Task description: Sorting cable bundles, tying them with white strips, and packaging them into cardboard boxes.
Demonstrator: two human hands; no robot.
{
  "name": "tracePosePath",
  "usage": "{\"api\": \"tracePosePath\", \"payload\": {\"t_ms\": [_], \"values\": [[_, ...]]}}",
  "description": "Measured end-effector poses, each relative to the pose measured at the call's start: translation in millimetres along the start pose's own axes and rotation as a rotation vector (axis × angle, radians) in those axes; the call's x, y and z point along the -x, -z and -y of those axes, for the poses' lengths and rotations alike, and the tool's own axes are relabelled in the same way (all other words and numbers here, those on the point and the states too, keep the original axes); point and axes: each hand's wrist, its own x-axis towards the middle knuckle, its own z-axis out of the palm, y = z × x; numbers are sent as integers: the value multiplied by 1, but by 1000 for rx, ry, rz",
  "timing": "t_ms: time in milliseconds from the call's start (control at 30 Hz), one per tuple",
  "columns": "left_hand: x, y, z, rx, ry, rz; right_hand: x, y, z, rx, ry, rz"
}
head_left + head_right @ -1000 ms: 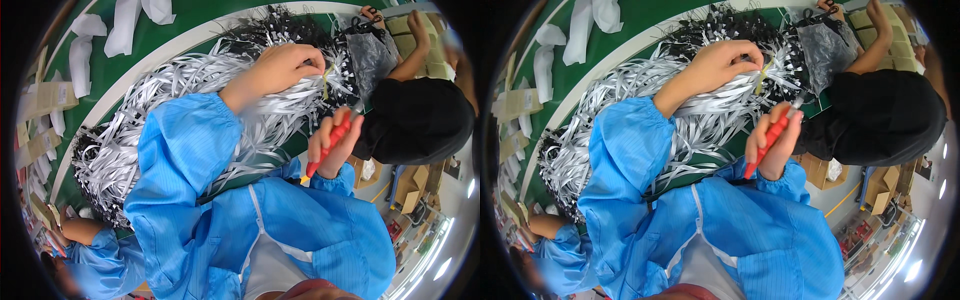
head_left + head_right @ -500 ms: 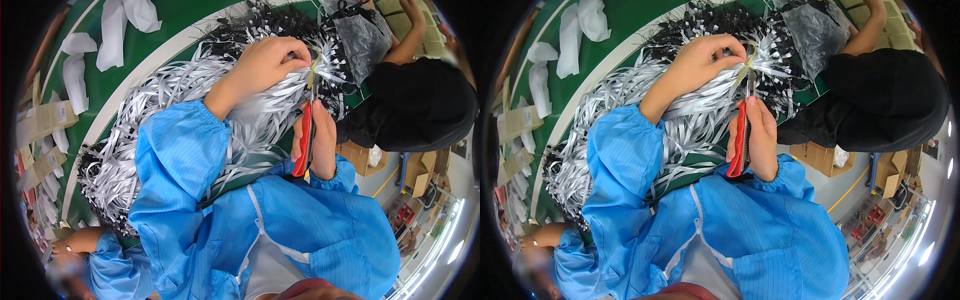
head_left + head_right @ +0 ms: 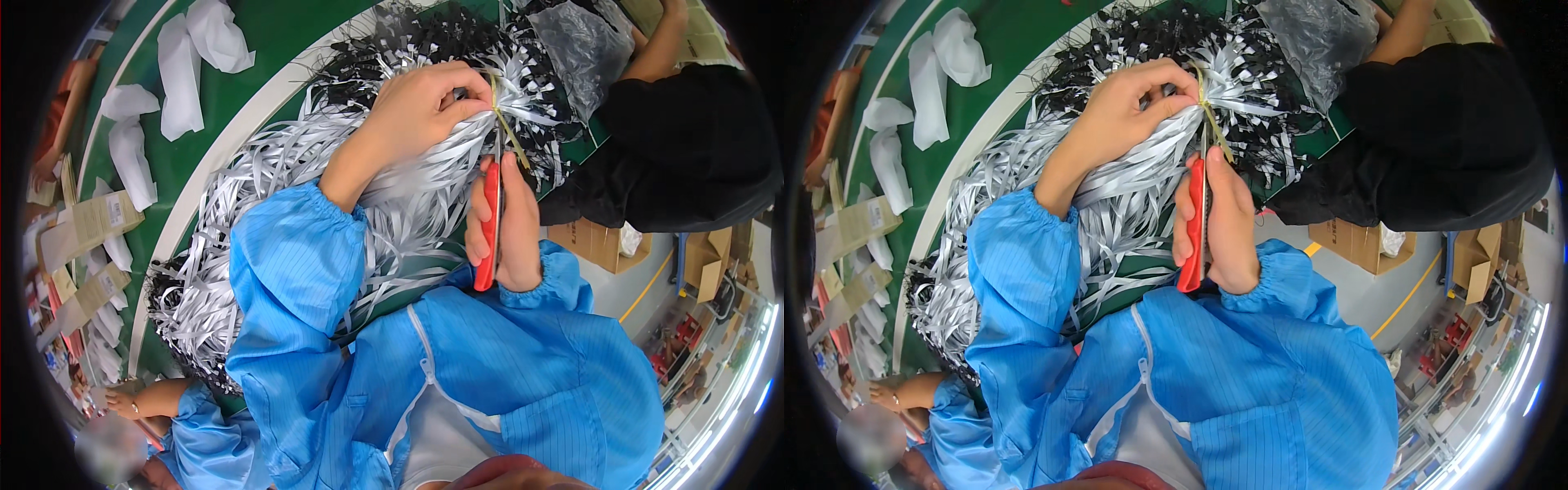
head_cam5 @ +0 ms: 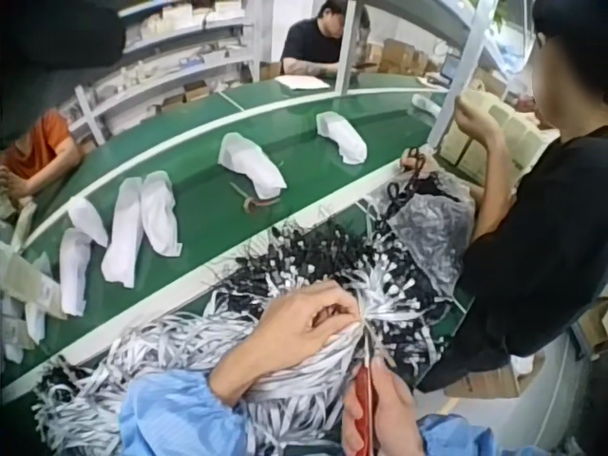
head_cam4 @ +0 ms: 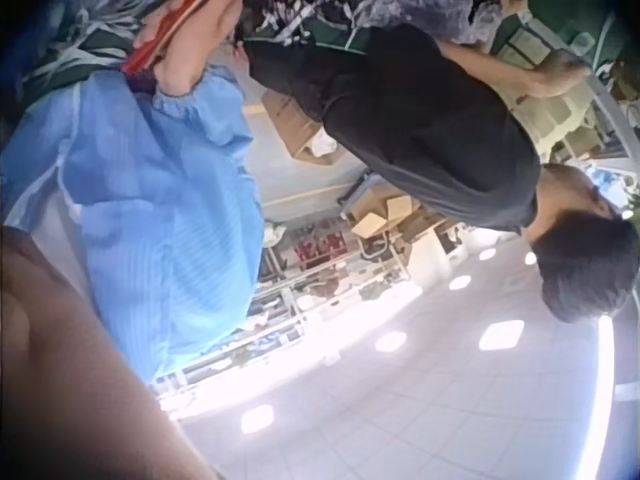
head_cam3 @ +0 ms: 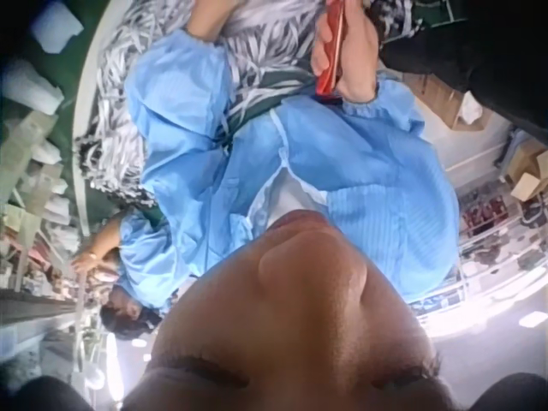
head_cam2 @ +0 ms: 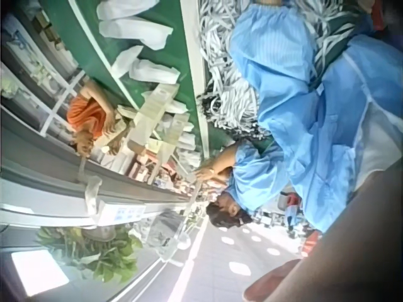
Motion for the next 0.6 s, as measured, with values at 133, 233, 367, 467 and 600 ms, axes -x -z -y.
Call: {"api": "tracePosePath", "payload": {"t_ms": [133,233,367,467,600], "values": [[-3,2,-4,0,28,52,-13,4,-19,-191,45,88],[-4,2,-9,-16,13,56,-20,14,-26,-238,123,213],[-4,0,-13,-50,-46,16,-26,20,-32,-228,161,244],[-4,2,-12,-46,-77,-15,-29,34,-44,-23,467,341],[4,-3,1,-231,-55,36,-22,29,8,-93,865,757]]}}
